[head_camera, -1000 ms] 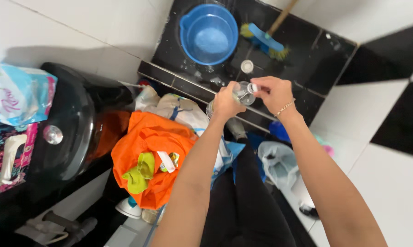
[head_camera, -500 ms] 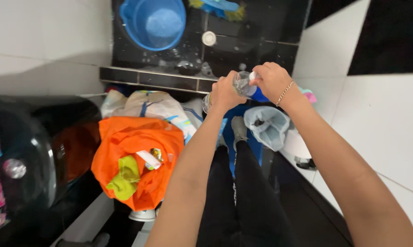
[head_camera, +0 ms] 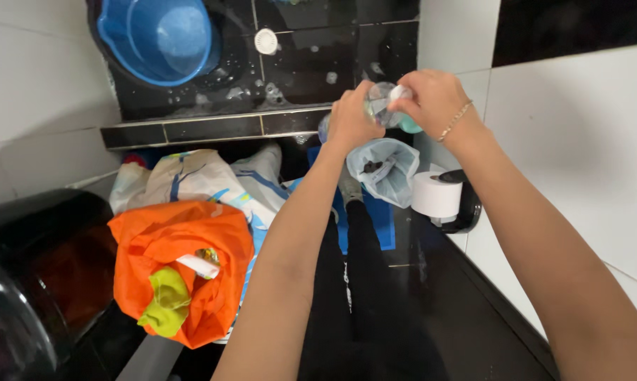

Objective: The person wipes down the bathroom walls and a shower caddy with a cloth, places a bucket under the shower faucet to fill it with water, and opens and closes bottles of cleaning supplies.

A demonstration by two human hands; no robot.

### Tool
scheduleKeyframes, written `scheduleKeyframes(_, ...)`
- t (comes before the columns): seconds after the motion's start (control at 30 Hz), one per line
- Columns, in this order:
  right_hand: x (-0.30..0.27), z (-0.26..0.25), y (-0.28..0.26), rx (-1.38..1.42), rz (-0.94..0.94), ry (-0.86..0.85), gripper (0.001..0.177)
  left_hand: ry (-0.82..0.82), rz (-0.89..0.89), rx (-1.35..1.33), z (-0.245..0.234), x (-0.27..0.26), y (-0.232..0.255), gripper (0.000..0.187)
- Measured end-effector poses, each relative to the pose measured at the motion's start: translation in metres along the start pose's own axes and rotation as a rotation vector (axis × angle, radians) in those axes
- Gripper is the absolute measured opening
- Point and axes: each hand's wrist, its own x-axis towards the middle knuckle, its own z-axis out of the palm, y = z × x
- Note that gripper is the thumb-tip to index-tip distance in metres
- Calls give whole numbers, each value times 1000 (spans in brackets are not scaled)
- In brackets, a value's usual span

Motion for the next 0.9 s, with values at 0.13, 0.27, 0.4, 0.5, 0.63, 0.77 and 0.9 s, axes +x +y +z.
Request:
scheduleKeyframes(0.13,-14,18,12,-410,122,192,42,135,17,91,29,12,17,76)
scheduleKeyframes(0.27,-17,19,22,-568,560,14,51,214,177,144,52,19,19,73)
scheduleKeyframes(0.4,-21,16,38,-472,778,-82,58,213,260,149,77,31,14,61)
scheduleKeyframes(0.5,-24,15,48,-247,803,143,58,249,224,150,97,43,17,65)
scheduleKeyframes(0.63,-28,22,64,57,545,374,42,179,270,88,108,58,18,75)
scheduleKeyframes(0.77,-30,43,98,19,515,286,32,85,203,282,122,61,8,84)
scheduleKeyframes(0.9,-31,71,137,-65,497,229,30,50,-12,255,121,49,-20,83)
